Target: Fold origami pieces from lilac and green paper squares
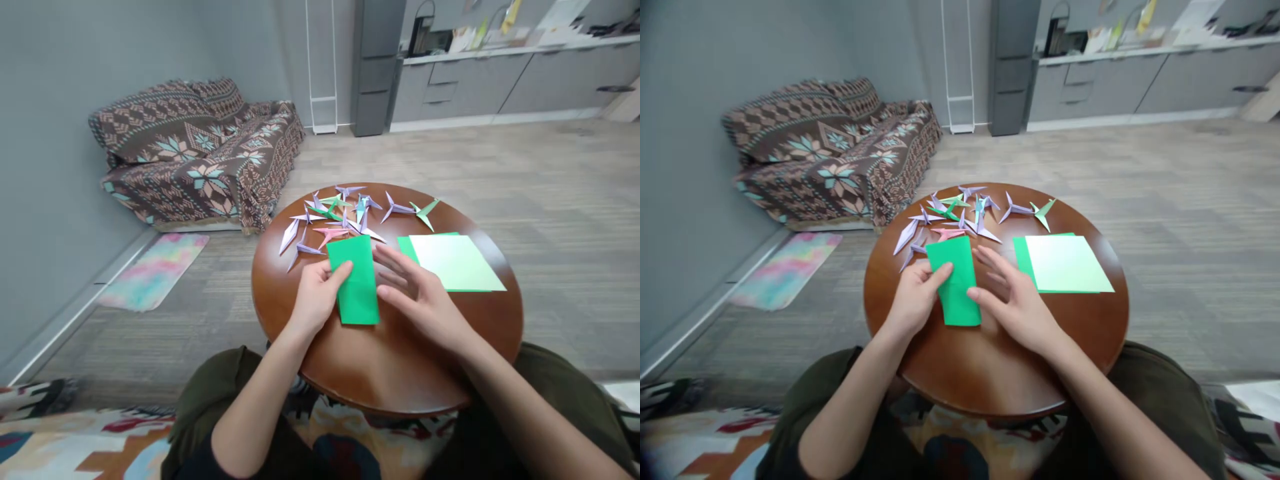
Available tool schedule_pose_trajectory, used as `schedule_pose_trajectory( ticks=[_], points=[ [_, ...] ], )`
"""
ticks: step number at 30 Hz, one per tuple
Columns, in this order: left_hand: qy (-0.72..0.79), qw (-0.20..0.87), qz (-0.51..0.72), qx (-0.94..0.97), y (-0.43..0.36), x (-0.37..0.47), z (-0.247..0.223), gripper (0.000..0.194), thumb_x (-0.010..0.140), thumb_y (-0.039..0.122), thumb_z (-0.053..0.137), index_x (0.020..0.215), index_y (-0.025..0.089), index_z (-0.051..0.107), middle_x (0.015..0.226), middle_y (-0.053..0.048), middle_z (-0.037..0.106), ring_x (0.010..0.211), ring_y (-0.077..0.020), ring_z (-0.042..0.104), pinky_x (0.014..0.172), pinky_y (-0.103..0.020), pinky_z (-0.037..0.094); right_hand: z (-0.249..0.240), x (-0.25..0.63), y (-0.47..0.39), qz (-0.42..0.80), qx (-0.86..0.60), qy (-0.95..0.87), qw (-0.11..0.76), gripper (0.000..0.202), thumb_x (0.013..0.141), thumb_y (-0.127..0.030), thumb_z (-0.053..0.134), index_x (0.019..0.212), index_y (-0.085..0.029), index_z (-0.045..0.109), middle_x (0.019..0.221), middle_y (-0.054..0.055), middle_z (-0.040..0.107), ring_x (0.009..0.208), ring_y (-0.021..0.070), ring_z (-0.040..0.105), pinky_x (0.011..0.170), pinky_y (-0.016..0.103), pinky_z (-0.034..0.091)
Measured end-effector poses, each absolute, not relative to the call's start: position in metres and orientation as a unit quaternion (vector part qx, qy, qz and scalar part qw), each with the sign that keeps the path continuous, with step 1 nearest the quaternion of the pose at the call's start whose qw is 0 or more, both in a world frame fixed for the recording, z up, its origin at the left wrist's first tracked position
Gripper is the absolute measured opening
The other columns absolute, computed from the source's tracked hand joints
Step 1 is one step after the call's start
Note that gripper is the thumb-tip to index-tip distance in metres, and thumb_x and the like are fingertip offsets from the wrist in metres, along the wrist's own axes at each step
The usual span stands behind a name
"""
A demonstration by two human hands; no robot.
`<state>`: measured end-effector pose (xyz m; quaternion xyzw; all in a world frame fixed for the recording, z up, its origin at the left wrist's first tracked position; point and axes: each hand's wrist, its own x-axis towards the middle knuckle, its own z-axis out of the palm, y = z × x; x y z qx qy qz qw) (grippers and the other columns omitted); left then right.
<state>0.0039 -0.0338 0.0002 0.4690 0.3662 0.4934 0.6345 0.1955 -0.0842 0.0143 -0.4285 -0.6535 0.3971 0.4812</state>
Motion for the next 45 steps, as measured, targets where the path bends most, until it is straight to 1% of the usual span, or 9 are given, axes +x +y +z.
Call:
schedule_pose_trajectory(
  ticks=[3, 6, 8, 10, 16, 24, 28, 36, 45],
  points=[
    [0.348, 0.681, 0.413, 0.495, -0.040, 0.007, 0.000, 0.041, 0.077, 0.052, 0.087, 0.088, 0.014, 0.083, 0.084, -0.009, 0.082, 0.069, -0.0220, 0.072, 0.069, -0.032, 0.056, 0.009, 0.194, -0.077, 0.477, -0.440, -0.583, 0.488, 0.041, 0.093, -0.051, 0.073, 0.122, -0.022, 0.078, 0.121, 0.008, 0.080, 0.108, 0.0295, 0.075, 0.095, 0.043, 0.061],
    [0.345, 0.680, 0.385, 0.520, -0.042, 0.011, -0.001, 0.041, 0.080, 0.054, 0.084, 0.089, 0.014, 0.084, 0.086, -0.010, 0.082, 0.072, -0.0235, 0.073, 0.072, -0.033, 0.057, 0.006, 0.197, -0.073, 0.474, -0.477, -0.569, 0.473, 0.036, 0.088, -0.054, 0.077, 0.091, -0.018, 0.081, 0.080, 0.003, 0.078, 0.074, 0.0219, 0.070, 0.070, 0.033, 0.060],
    [0.350, 0.650, 0.405, 0.539, -0.041, 0.011, -0.001, 0.038, 0.081, 0.052, 0.083, 0.091, 0.015, 0.084, 0.089, -0.010, 0.083, 0.077, -0.0248, 0.075, 0.076, -0.033, 0.058, 0.006, 0.200, -0.073, 0.476, -0.496, -0.561, 0.462, 0.037, 0.085, -0.055, 0.078, 0.082, -0.018, 0.079, 0.070, 0.001, 0.072, 0.064, 0.0187, 0.064, 0.060, 0.030, 0.055],
    [0.355, 0.619, 0.441, 0.544, -0.038, 0.010, 0.000, 0.034, 0.080, 0.048, 0.085, 0.091, 0.016, 0.084, 0.091, -0.009, 0.083, 0.080, -0.0246, 0.075, 0.078, -0.033, 0.058, 0.006, 0.203, -0.073, 0.496, -0.497, -0.555, 0.446, 0.039, 0.084, -0.056, 0.078, 0.080, -0.018, 0.078, 0.070, 0.001, 0.072, 0.064, 0.0187, 0.063, 0.059, 0.030, 0.054],
    [0.360, 0.624, 0.449, 0.528, -0.037, 0.008, 0.001, 0.030, 0.074, 0.045, 0.090, 0.082, 0.017, 0.084, 0.076, -0.005, 0.080, 0.071, -0.0218, 0.074, 0.072, -0.030, 0.057, 0.007, 0.207, -0.072, 0.540, -0.481, -0.540, 0.430, 0.036, 0.080, -0.056, 0.083, 0.087, -0.021, 0.084, 0.080, 0.003, 0.078, 0.077, 0.0241, 0.070, 0.076, 0.038, 0.059],
    [0.368, 0.627, 0.457, 0.512, -0.037, 0.009, -0.003, 0.035, 0.071, 0.045, 0.092, 0.087, 0.015, 0.083, 0.074, -0.006, 0.079, 0.069, -0.0199, 0.074, 0.069, -0.029, 0.060, 0.008, 0.209, -0.070, 0.535, -0.510, -0.509, 0.441, 0.043, 0.067, -0.059, 0.090, 0.080, -0.019, 0.084, 0.082, 0.006, 0.081, 0.074, 0.0254, 0.072, 0.073, 0.038, 0.059],
    [0.368, 0.641, 0.464, 0.488, -0.038, 0.009, -0.002, 0.038, 0.067, 0.039, 0.095, 0.092, 0.013, 0.081, 0.074, -0.004, 0.079, 0.068, -0.0167, 0.074, 0.068, -0.025, 0.061, 0.006, 0.211, -0.069, 0.527, -0.534, -0.508, 0.424, 0.044, 0.068, -0.059, 0.090, 0.075, -0.017, 0.081, 0.079, 0.006, 0.080, 0.074, 0.0245, 0.070, 0.074, 0.037, 0.056],
    [0.362, 0.645, 0.467, 0.484, -0.040, 0.009, 0.002, 0.045, 0.068, 0.039, 0.094, 0.101, 0.013, 0.080, 0.075, -0.004, 0.079, 0.069, -0.0152, 0.074, 0.066, -0.023, 0.062, 0.008, 0.211, -0.070, 0.545, -0.518, -0.502, 0.428, 0.040, 0.072, -0.056, 0.089, 0.084, -0.018, 0.085, 0.086, 0.007, 0.083, 0.077, 0.0251, 0.072, 0.077, 0.038, 0.057],
    [0.364, 0.637, 0.470, 0.490, -0.040, 0.009, -0.001, 0.044, 0.070, 0.036, 0.092, 0.106, 0.013, 0.080, 0.076, -0.004, 0.080, 0.070, -0.0161, 0.075, 0.067, -0.024, 0.063, 0.010, 0.209, -0.070, 0.575, -0.500, -0.481, 0.434, 0.040, 0.065, -0.053, 0.094, 0.086, -0.019, 0.086, 0.084, 0.006, 0.084, 0.078, 0.0246, 0.075, 0.079, 0.036, 0.059]
  ],
)
